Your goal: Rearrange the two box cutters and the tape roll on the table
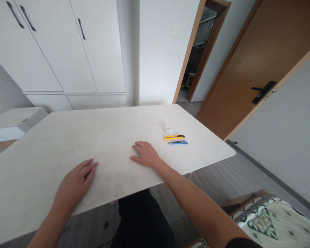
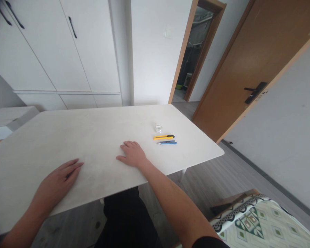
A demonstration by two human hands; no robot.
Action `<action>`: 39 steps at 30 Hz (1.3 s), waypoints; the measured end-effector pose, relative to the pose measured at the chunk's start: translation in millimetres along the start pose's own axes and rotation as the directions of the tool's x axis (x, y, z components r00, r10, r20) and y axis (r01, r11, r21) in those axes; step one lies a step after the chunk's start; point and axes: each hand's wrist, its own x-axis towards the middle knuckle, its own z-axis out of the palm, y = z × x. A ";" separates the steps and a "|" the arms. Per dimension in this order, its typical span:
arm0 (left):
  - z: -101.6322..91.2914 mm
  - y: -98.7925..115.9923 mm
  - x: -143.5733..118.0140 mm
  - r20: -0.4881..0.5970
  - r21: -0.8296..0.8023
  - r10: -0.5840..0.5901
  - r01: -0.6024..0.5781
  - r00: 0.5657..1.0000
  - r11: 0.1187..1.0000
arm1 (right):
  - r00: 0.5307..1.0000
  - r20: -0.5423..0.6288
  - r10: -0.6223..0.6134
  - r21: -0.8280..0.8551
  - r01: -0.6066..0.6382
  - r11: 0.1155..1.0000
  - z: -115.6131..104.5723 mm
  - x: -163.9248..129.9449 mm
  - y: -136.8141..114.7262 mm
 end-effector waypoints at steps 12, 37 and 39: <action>1.2 -3.4 -0.4 0.004 0.013 -0.001 0.001 1.000 1.000 | 1.000 -0.012 -0.006 -0.008 0.006 1.000 -1.0 -0.4 -0.9; 1.9 -4.3 -0.3 0.006 0.011 0.001 -0.001 1.000 1.000 | 0.999 -0.037 -0.021 -0.007 0.021 1.000 2.6 -0.3 1.5; 1.5 -3.9 -0.2 0.005 0.011 -0.003 0.002 1.000 1.000 | 0.999 -0.036 -0.021 -0.006 0.021 1.000 2.8 -0.4 1.6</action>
